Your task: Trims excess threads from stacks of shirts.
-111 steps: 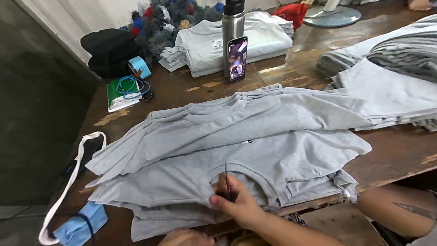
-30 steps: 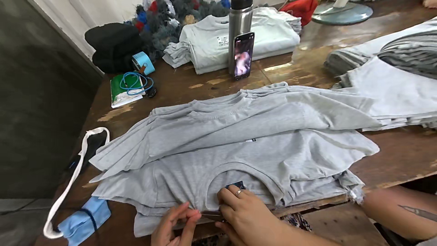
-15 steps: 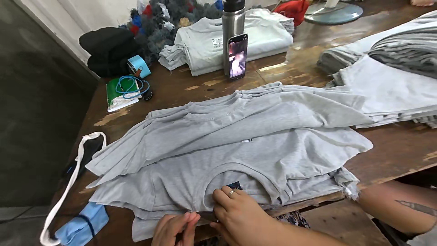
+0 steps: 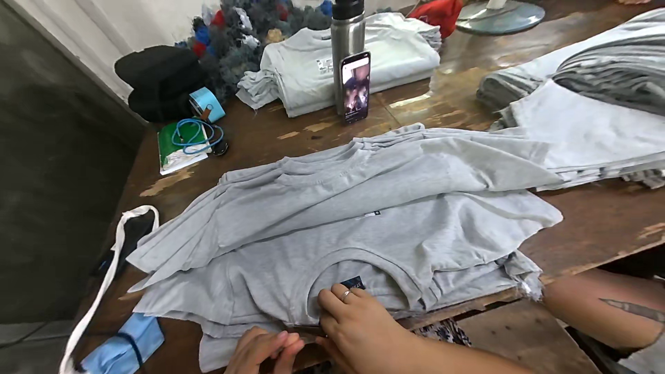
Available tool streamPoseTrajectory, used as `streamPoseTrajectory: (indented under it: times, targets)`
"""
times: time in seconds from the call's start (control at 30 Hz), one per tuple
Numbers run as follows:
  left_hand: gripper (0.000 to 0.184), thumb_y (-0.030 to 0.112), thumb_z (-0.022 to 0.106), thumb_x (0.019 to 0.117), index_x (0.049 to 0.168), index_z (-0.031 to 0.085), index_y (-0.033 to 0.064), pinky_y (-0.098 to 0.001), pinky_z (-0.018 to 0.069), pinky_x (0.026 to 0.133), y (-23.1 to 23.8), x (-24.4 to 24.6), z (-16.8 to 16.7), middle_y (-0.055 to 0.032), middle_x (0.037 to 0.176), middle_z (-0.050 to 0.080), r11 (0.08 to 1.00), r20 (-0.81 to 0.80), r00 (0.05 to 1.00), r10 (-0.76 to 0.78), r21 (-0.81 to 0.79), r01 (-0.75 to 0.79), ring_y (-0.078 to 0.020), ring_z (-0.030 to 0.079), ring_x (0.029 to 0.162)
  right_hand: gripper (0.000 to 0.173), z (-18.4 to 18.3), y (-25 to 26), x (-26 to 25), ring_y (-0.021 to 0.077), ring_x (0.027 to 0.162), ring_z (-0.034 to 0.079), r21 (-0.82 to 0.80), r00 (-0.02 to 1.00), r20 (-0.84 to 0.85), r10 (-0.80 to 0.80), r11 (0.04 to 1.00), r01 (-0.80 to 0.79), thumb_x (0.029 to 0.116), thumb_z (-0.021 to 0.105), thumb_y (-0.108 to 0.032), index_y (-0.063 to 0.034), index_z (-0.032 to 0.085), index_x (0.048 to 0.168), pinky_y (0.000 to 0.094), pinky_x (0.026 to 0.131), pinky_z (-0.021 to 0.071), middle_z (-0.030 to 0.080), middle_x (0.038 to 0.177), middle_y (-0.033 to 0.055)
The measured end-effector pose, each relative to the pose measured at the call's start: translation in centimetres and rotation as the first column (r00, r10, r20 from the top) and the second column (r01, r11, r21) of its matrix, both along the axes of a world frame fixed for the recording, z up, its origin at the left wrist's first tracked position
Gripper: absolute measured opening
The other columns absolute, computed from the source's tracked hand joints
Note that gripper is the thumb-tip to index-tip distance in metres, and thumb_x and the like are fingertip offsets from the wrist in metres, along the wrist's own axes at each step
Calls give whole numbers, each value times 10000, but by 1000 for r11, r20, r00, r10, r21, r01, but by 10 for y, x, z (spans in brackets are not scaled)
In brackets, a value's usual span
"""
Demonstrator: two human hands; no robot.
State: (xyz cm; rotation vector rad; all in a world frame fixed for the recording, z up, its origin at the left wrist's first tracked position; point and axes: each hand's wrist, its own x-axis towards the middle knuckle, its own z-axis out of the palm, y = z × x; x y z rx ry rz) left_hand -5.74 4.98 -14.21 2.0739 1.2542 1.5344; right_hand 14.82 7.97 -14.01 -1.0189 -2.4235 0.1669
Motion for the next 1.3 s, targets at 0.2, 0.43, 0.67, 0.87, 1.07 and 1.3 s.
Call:
streamPoseTrajectory:
  times: [0.2, 0.43, 0.67, 0.87, 1.07, 1.3]
  targets:
    - [380, 420, 781, 895, 1210, 660, 246, -185, 536, 940, 5, -10, 3, 128, 1075, 706, 999, -126, 992, -2, -43, -4, 15, 655, 1045, 338, 4, 2, 10, 278, 924, 647, -155, 994, -93, 59, 985, -73, 986, 572, -348, -79, 671, 806, 389, 660, 548, 642, 1005, 105]
    - [109, 208, 707, 973, 1061, 678, 150, -157, 549, 856, 5, -8, 1, 49, 937, 695, 999, -174, 984, 27, 29, -22, -11, 670, 934, 347, 2, 3, 14, 287, 920, 637, -205, 985, -154, 76, 973, -107, 999, 562, -347, -74, 661, 809, 397, 675, 539, 636, 993, 113]
    - [248, 438, 580, 1029, 1096, 682, 222, -178, 527, 791, -6, -22, 19, 95, 908, 667, 943, 2, 952, -306, -139, 303, -5, 639, 849, 344, 24, -2, 66, 217, 826, 641, -244, 922, -355, 158, 936, -254, 1037, 569, -385, -56, 623, 950, 346, 664, 554, 623, 995, 128]
    - [472, 495, 678, 912, 1194, 703, 117, -456, 436, 1032, 11, -36, 18, -122, 1207, 678, 978, -474, 872, 120, -96, -187, -291, 577, 1191, 310, 16, 0, 179, 223, 908, 639, -159, 941, -183, -283, 953, 256, 919, 629, -310, -41, 646, 1072, 367, 751, 555, 662, 1114, 136]
    - [414, 312, 597, 792, 1140, 774, 175, -667, 399, 869, 34, -19, 12, -154, 1294, 657, 934, -603, 772, 202, -120, -338, -470, 554, 1193, 193, -14, 18, 208, 369, 772, 651, -78, 866, -21, -500, 864, 497, 785, 601, -198, -14, 640, 828, 539, 642, 499, 662, 817, 152]
    - [338, 56, 511, 924, 1191, 699, -31, -576, 532, 885, 77, -43, 75, -249, 1125, 704, 937, -577, 765, 287, 5, -348, -410, 687, 1035, 242, 44, 56, 244, 120, 562, 482, -70, 824, -291, -485, 870, 488, 899, 568, -204, 16, 657, 951, 328, 511, 416, 543, 672, 57]
